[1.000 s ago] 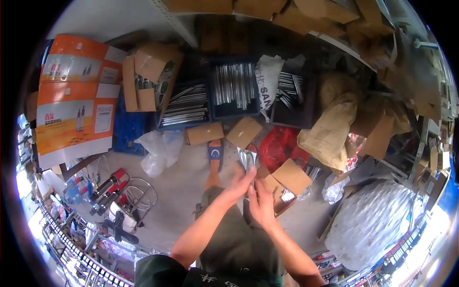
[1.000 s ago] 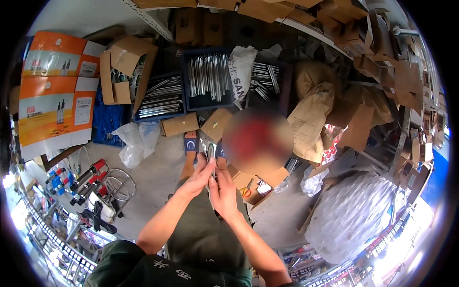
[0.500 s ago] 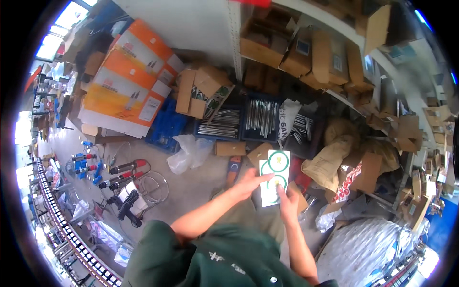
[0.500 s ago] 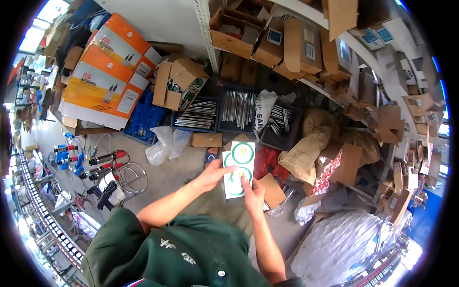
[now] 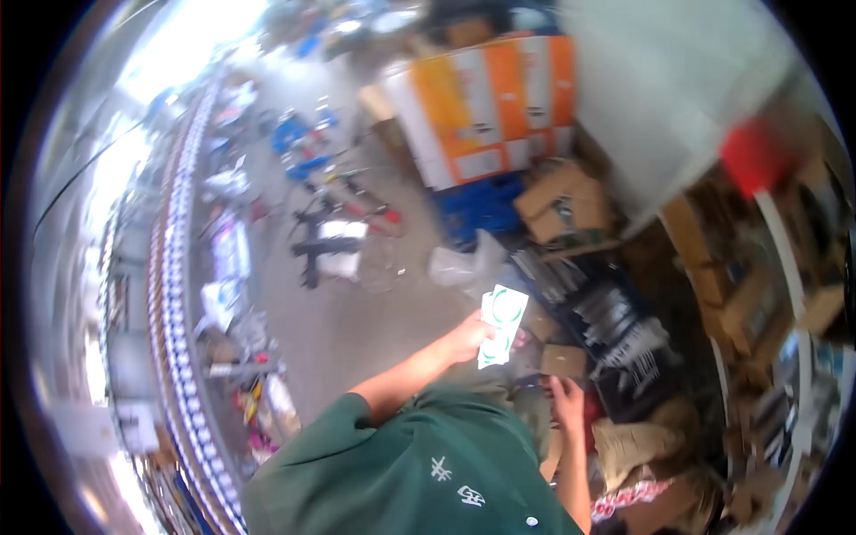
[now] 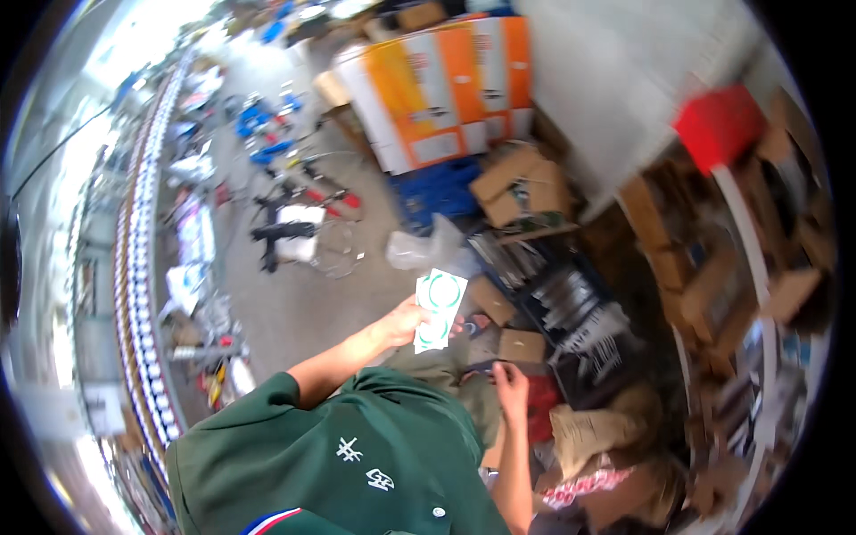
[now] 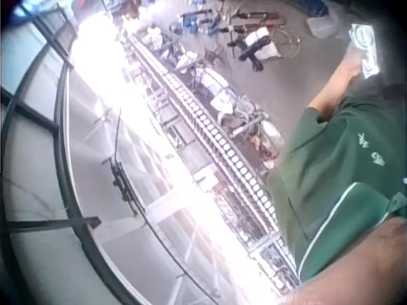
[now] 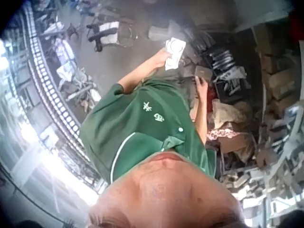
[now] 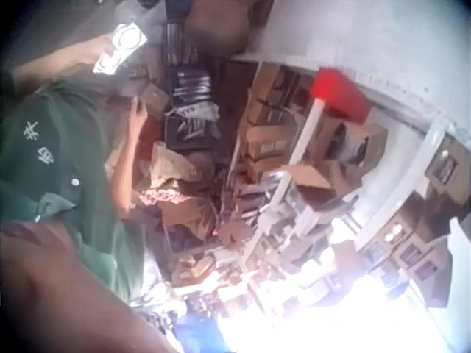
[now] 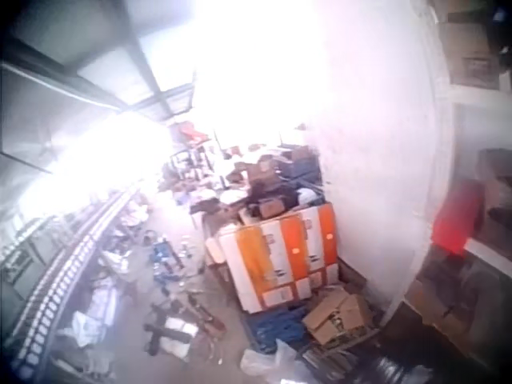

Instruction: The person assembles components of submersible water pumps, using a screwdriver to secure a base plate, handling electrical cables, and applying labels to the pump bodies while working on the floor of a warehouse.

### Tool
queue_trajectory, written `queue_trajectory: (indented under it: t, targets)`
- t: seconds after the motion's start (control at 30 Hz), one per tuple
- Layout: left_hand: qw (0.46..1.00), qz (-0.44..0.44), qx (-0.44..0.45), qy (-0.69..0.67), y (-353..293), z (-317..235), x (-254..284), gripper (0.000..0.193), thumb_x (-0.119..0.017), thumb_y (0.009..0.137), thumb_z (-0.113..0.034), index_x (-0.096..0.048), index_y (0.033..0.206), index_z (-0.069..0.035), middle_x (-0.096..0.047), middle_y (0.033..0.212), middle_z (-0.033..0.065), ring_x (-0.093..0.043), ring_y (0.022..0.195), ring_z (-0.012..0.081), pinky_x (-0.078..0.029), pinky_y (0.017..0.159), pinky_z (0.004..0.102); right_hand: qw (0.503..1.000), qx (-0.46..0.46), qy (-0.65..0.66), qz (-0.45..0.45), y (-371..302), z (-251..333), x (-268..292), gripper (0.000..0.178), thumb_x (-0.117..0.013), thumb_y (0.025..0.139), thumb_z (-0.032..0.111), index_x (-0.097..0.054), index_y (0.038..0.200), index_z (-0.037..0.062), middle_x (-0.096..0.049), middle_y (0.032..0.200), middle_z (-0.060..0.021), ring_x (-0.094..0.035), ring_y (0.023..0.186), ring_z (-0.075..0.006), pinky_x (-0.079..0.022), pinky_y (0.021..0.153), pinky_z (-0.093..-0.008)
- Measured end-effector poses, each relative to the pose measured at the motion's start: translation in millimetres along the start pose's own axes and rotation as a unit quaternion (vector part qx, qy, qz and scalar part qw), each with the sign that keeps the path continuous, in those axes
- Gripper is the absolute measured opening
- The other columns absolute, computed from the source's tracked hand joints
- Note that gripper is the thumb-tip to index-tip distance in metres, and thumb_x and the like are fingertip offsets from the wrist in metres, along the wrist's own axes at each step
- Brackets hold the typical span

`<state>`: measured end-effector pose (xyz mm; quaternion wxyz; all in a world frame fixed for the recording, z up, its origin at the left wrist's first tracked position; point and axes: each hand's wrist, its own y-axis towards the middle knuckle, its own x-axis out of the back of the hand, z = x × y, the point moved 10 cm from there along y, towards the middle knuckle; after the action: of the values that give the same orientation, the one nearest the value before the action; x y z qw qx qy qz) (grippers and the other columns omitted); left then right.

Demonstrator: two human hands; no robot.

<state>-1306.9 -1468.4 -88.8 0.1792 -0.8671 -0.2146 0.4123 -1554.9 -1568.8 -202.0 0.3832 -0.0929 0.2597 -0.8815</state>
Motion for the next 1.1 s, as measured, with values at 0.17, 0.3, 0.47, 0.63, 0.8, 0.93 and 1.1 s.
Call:
queue_trajectory:
  t: [0.17,0.3,0.47,0.63,0.8,0.93,1.1]
  targets:
    - [0.991,-0.125,-0.016,-0.037,-53,-16,63,0.036,-0.063,0.091,-0.006,-0.059,0.126,-0.001,-0.068,0.098,0.0083,-0.07,0.081,0.0219,-0.062,0.076,0.0388,0.996,-0.049,-0.078,0.019,52,16,-31,0.027,-0.065,0.101,0.022,-0.07,0.104,-0.0046,-0.072,0.085,-0.0067,-0.063,0.073,-0.0116,-0.052,0.069,-0.0285]
    - [0.987,-0.148,0.059,-0.014,-29,-25,105,0.044,-0.067,0.097,-0.019,-0.051,0.137,-0.012,-0.062,0.093,0.0029,-0.065,0.072,0.0165,-0.059,0.064,0.0344,0.994,0.0,-0.105,-0.008,127,55,-59,0.027,-0.065,0.101,0.022,-0.07,0.105,-0.0042,-0.071,0.086,-0.0049,-0.063,0.073,-0.0099,-0.051,0.069,-0.0269]
    - [0.984,-0.108,0.143,-0.017,42,-28,150,0.09,-0.069,0.1,-0.029,-0.006,0.165,-0.032,-0.055,0.104,0.0036,-0.061,0.075,0.0152,-0.061,0.064,0.0372,0.989,0.006,-0.144,-0.043,210,56,-94,0.025,-0.065,0.101,0.021,-0.069,0.103,-0.0035,-0.069,0.081,-0.0046,-0.064,0.072,-0.0105,-0.051,0.068,-0.0268]
    - [0.981,-0.079,0.166,-0.054,99,-58,213,0.076,-0.065,0.101,-0.023,-0.021,0.162,-0.016,-0.057,0.109,0.0031,-0.062,0.087,0.0139,-0.061,0.075,0.0345,0.982,-0.106,-0.146,-0.054,294,-11,-140,0.023,-0.066,0.1,0.021,-0.069,0.102,-0.0015,-0.071,0.081,-0.0057,-0.065,0.069,-0.011,-0.051,0.062,-0.0261]
    - [0.964,-0.143,0.213,0.072,130,-39,328,0.046,-0.054,0.096,-0.012,-0.054,0.142,-0.007,-0.065,0.114,0.0053,-0.063,0.094,0.0138,-0.056,0.08,0.031,0.962,-0.041,-0.27,0.014,356,39,-237,0.028,-0.067,0.098,0.023,-0.07,0.101,-0.0039,-0.072,0.08,-0.0124,-0.068,0.072,-0.0186,-0.054,0.071,-0.033]
    - [0.98,-0.143,0.126,0.051,164,-64,346,0.032,-0.057,0.091,-0.009,-0.062,0.121,0.001,-0.069,0.095,0.0106,-0.066,0.083,0.0176,-0.055,0.076,0.0321,0.973,-0.008,-0.229,0.025,396,81,-266,0.036,-0.066,0.098,0.024,-0.065,0.121,-0.0028,-0.071,0.104,-0.0184,-0.069,0.088,-0.0249,-0.054,0.08,-0.0351]
    - [0.972,-0.054,0.2,0.115,170,-68,331,0.032,-0.057,0.092,-0.008,-0.06,0.123,-0.003,-0.067,0.097,0.0044,-0.064,0.089,0.0137,-0.054,0.075,0.0296,0.935,0.165,-0.268,0.164,369,172,-358,0.064,-0.065,0.095,0.022,-0.043,0.151,-0.001,-0.054,0.142,-0.0263,-0.053,0.128,-0.0412,-0.04,0.111,-0.0452]
